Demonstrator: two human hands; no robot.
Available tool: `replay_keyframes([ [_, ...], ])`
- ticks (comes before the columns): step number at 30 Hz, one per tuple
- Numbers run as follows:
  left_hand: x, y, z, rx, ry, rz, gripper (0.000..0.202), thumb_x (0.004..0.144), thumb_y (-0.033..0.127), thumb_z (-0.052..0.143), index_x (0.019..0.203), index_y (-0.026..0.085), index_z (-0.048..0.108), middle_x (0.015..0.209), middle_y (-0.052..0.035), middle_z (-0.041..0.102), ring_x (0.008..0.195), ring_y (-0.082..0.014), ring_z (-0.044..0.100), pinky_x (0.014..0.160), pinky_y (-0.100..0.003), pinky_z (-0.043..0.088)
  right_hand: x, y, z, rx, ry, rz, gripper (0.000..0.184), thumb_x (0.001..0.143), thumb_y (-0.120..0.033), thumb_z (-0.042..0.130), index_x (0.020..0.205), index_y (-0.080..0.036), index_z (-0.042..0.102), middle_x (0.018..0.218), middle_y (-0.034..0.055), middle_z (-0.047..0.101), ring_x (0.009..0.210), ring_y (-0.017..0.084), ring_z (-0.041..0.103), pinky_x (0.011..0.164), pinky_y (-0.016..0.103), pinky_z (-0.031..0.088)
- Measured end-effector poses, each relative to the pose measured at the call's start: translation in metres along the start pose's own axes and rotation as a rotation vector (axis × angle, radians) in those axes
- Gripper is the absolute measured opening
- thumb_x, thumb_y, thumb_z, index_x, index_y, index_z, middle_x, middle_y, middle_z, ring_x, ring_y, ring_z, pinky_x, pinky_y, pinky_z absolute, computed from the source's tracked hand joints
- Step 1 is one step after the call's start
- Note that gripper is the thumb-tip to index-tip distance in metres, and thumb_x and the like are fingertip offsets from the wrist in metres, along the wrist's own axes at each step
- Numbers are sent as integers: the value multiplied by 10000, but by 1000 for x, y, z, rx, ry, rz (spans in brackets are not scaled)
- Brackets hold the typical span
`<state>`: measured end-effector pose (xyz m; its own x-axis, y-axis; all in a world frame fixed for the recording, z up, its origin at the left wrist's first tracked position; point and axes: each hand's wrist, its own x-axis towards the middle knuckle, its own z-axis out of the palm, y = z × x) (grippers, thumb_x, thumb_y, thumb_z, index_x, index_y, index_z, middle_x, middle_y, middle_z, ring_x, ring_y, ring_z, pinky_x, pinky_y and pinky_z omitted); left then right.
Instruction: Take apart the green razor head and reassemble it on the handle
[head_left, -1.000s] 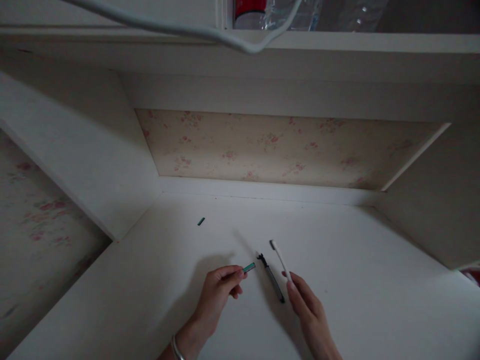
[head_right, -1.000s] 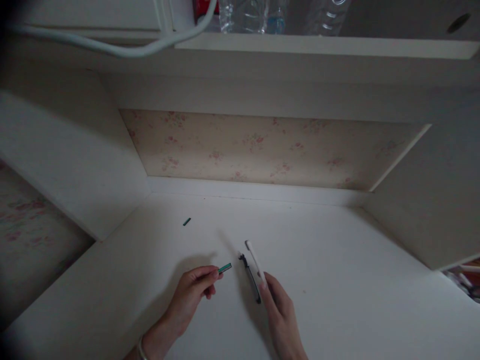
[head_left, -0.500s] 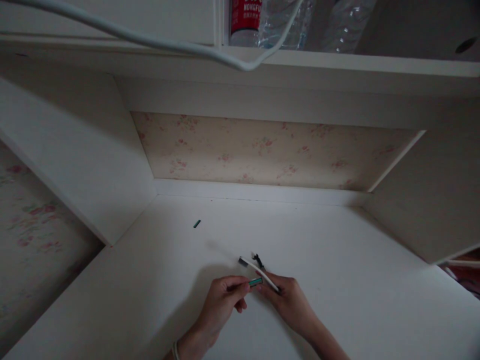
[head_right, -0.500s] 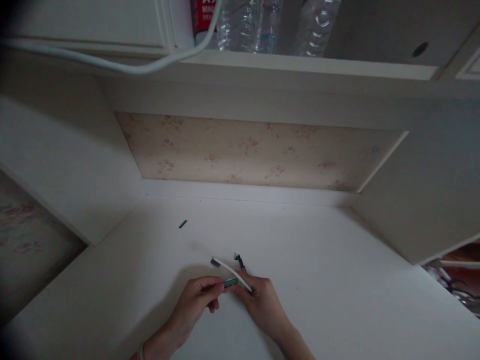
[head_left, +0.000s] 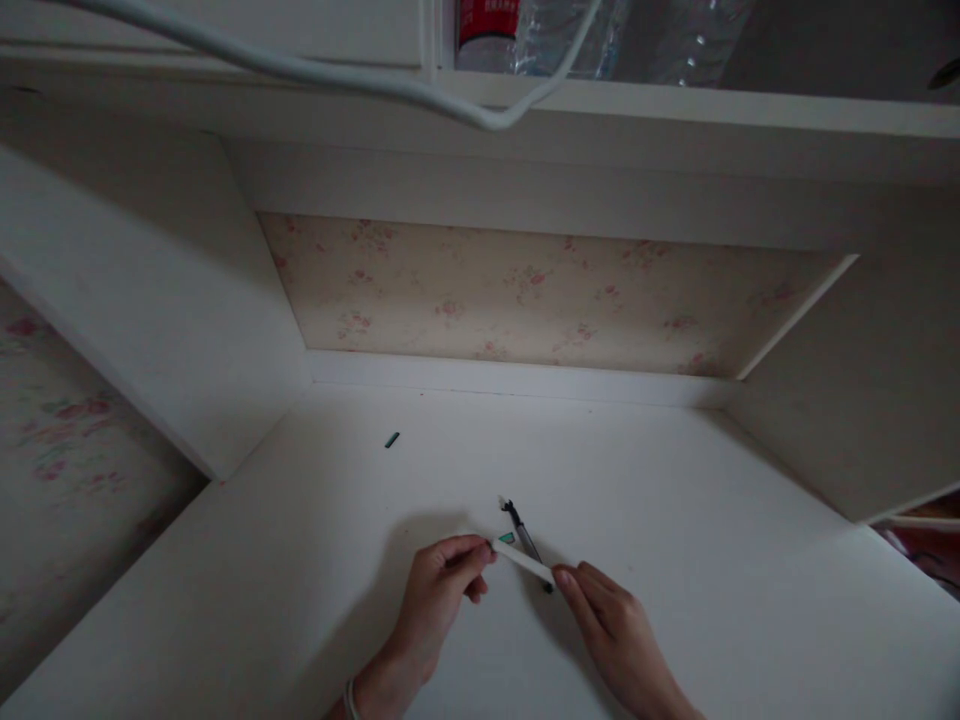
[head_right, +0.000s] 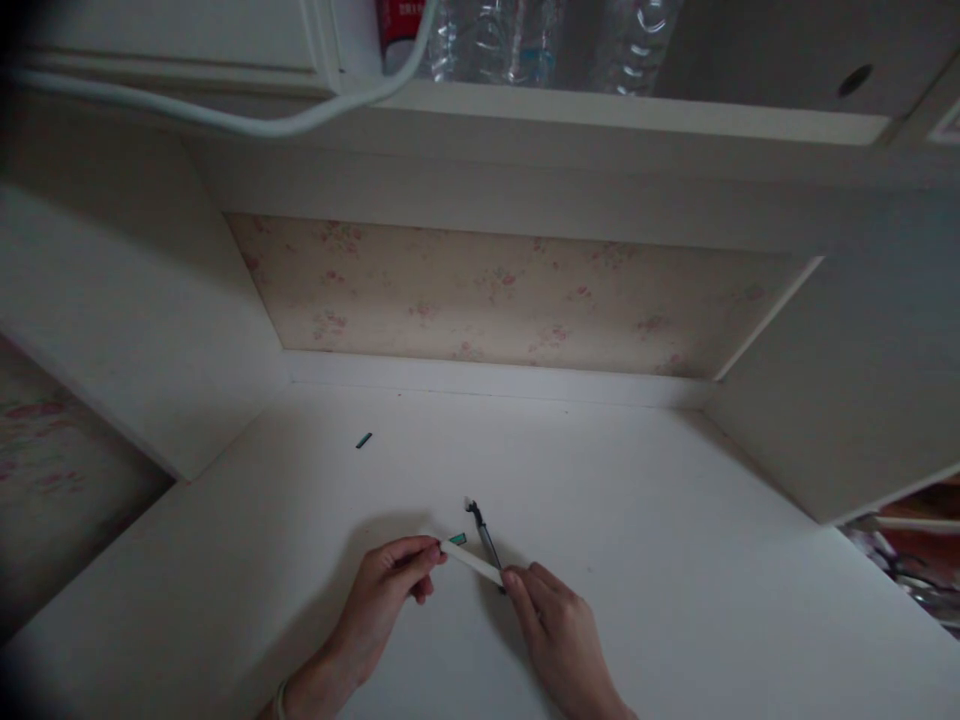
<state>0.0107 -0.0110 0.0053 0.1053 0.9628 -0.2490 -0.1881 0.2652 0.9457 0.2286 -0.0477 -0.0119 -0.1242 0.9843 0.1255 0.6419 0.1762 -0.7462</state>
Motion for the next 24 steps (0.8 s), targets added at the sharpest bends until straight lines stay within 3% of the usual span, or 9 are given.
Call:
replay_keyframes([
  [4,0,-3,0,-20,21,-12,321,740,389,695,893,110,736,737,-88,685,523,-101,521,491,-210,401,-10,11,3,-17,121,-5,408,979,-418,375,747,-185,616,659,5,513,578,122,547,576,215,398],
  [9,-1,-4,-2,-50,52,-12,305,733,381,704,895,125,735,830,-100,704,539,-94,515,503,-211,397,-12,5,14,-7,165,-40,410,983,-400,367,732,-185,608,659,10,526,571,122,551,570,210,405],
  [21,-2,-5,-6,-98,41,-31,303,732,355,714,905,107,732,787,-93,687,552,-91,499,506,-208,380,-12,1,31,-31,250,-23,423,986,-390,356,683,-187,571,630,4,519,520,113,532,524,202,397],
  [24,-1,-6,-6,-120,41,-40,292,718,336,728,906,112,733,668,-52,647,542,-92,487,504,-205,369,-12,0,33,-38,218,-84,399,987,-372,360,721,-185,591,663,15,535,559,118,553,551,205,412],
])
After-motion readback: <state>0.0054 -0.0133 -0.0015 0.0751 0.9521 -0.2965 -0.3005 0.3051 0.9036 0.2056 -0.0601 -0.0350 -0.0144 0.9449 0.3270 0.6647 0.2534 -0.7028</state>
